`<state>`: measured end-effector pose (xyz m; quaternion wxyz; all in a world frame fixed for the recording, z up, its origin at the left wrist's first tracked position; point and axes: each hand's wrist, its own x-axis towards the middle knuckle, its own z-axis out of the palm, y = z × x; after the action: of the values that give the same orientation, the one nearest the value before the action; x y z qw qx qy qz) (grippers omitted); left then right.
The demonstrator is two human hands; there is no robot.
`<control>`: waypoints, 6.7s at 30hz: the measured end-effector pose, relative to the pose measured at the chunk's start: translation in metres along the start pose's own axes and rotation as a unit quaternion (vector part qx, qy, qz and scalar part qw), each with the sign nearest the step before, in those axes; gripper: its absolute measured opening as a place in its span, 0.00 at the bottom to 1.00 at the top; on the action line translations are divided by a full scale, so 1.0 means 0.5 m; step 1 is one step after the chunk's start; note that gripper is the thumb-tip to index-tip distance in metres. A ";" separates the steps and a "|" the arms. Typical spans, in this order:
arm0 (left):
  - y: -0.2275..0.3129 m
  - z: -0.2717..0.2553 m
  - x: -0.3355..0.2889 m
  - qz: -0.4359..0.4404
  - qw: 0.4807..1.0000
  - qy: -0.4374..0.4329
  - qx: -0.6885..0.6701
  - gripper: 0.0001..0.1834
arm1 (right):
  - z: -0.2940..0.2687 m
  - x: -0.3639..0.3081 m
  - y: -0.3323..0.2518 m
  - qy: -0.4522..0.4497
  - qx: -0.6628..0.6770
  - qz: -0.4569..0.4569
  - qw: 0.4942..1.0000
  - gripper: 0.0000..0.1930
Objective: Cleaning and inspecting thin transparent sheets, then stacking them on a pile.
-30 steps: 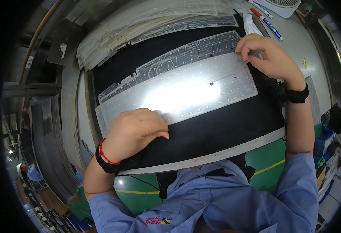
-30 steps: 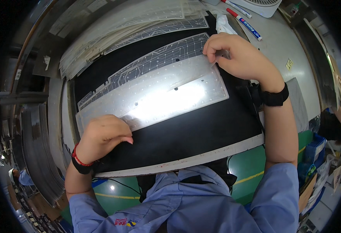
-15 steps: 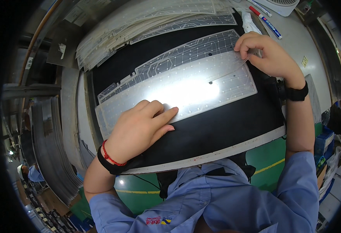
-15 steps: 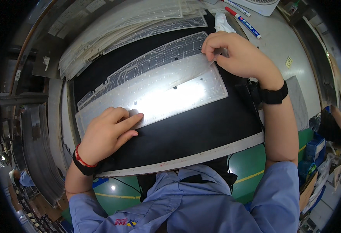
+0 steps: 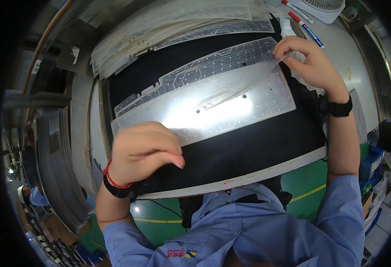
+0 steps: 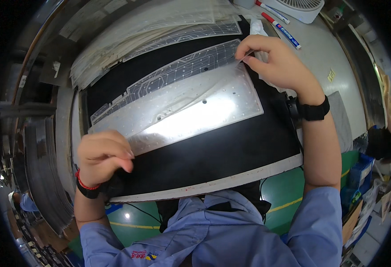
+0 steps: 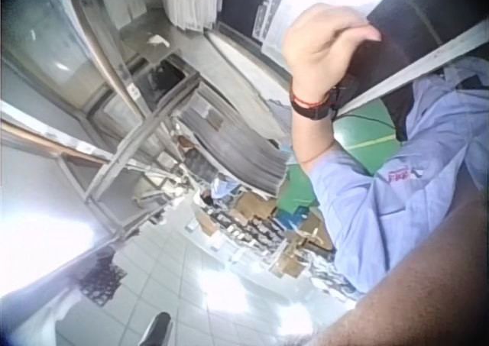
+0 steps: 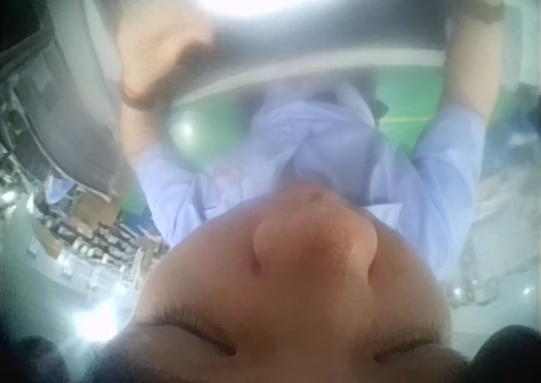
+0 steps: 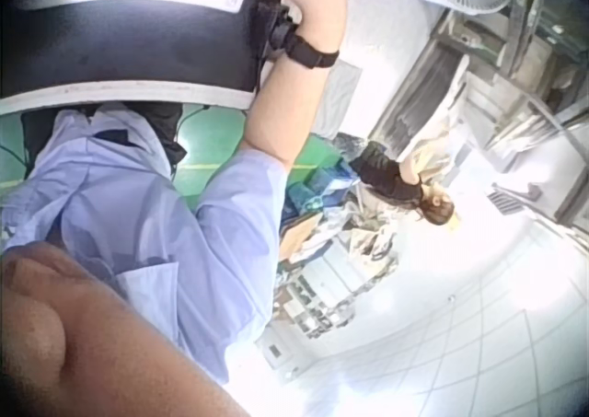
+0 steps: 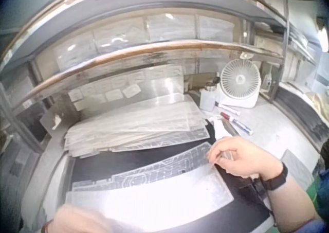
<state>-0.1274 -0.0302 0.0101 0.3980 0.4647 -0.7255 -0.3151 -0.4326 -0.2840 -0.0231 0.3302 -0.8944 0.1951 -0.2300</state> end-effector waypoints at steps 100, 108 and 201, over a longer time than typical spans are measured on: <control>-0.190 -0.163 -0.025 -0.270 0.935 0.200 -0.114 0.15 | 0.026 0.007 -0.010 0.009 0.036 0.132 0.990 0.09; -0.180 -0.159 -0.027 -0.270 0.942 0.185 -0.074 0.20 | 0.033 0.011 0.015 0.121 0.049 0.093 0.987 0.09; -0.224 -0.191 -0.044 -0.310 0.921 0.220 -0.083 0.06 | 0.034 0.002 -0.038 -0.149 0.053 0.109 0.981 0.12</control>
<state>0.0085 -0.0598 -0.0425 0.4675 0.6892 -0.4103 -0.3718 -0.4187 -0.2626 -0.0212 0.4255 -0.8732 0.2278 -0.0669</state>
